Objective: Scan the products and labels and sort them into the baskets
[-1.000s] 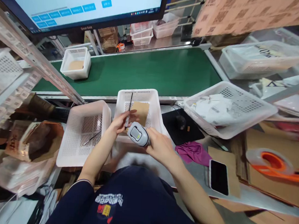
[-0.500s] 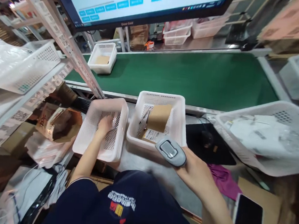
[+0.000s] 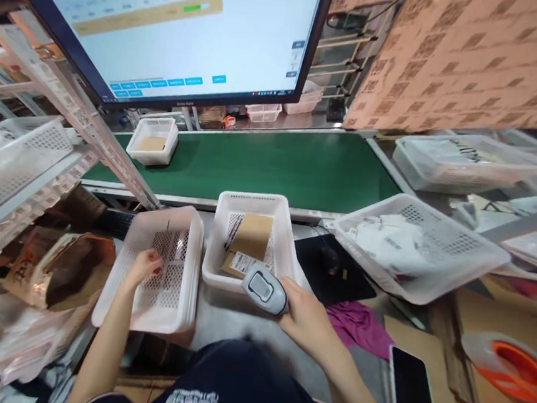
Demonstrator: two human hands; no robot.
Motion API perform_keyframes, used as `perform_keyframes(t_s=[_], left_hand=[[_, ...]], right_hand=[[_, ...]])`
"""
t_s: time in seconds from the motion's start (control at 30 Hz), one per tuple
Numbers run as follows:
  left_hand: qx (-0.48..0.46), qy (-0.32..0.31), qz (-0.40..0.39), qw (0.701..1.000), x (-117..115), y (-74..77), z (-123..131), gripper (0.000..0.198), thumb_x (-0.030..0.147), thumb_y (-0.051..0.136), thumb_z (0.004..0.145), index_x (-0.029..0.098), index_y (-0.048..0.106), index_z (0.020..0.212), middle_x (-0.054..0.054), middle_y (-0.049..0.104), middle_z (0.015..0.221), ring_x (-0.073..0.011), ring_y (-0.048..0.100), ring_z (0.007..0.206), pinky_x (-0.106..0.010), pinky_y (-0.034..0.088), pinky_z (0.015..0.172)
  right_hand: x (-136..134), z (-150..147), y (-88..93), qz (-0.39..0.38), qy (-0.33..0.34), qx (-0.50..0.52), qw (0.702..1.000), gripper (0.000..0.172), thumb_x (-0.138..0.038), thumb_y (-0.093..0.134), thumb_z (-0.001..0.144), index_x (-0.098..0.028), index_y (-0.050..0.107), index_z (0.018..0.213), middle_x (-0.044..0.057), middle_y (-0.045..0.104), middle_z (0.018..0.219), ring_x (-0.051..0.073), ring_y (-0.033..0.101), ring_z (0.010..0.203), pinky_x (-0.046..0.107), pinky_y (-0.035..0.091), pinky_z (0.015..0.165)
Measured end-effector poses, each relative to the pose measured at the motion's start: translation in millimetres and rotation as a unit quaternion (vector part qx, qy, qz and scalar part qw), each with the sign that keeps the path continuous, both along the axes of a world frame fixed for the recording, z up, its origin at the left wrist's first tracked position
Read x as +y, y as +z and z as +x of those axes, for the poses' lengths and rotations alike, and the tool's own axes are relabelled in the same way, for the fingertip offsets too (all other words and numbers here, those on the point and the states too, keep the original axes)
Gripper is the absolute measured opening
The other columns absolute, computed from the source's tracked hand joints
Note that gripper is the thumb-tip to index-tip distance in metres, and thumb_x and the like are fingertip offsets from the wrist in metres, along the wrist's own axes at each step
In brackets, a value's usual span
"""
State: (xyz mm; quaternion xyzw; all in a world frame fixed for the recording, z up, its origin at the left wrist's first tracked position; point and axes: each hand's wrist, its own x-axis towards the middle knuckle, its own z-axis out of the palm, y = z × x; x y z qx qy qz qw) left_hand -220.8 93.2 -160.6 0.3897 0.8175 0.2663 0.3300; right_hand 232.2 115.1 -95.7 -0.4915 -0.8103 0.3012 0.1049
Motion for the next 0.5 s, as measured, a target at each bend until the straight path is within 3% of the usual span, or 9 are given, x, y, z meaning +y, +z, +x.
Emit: perform_keyframes(t_s=[0.1,0.2,0.33,0.5], left_hand=[[-0.233,0.008,0.093,0.968,19,24.8,28,0.047,0.040,0.093,0.062,0.022,0.052,0.079,0.003,0.065,0.070,-0.0167,0.068,0.064,-0.030,0.058,0.065],[-0.353,-0.031,0.100,0.930,45,35.3,72,0.064,0.045,0.102,0.048,0.019,0.059,0.089,0.006,0.062,0.067,-0.0129,0.063,0.054,-0.025,0.054,0.054],[-0.366,-0.068,0.075,0.925,70,23.9,135,0.060,0.052,0.101,0.052,0.019,0.058,0.079,0.008,0.053,0.059,-0.0063,0.045,0.042,-0.019,0.032,0.039],[-0.290,-0.099,0.084,0.948,77,3.0,192,0.041,0.051,0.083,0.083,0.018,0.061,0.073,0.005,0.050,0.060,-0.0078,0.039,0.047,-0.022,0.026,0.044]], right_hand=[[1,1,-1.9,0.006,0.004,0.002,1.000,0.023,-0.011,0.055,0.079,-0.024,0.053,0.098,0.006,0.067,0.101,0.027,0.067,0.087,0.033,0.037,0.068],[0,-7,-0.5,0.014,0.026,0.016,0.999,0.019,-0.013,0.055,0.080,-0.024,0.050,0.094,0.006,0.065,0.099,0.027,0.065,0.085,0.033,0.036,0.067],[-4,-18,10.3,0.001,0.051,0.023,0.998,0.018,-0.015,0.058,0.082,-0.024,0.053,0.097,0.006,0.067,0.103,0.027,0.066,0.089,0.034,0.037,0.069],[-2,-22,19.7,-0.026,0.013,-0.028,0.999,0.025,-0.013,0.064,0.084,-0.020,0.060,0.108,0.009,0.070,0.116,0.031,0.070,0.105,0.034,0.037,0.072]])
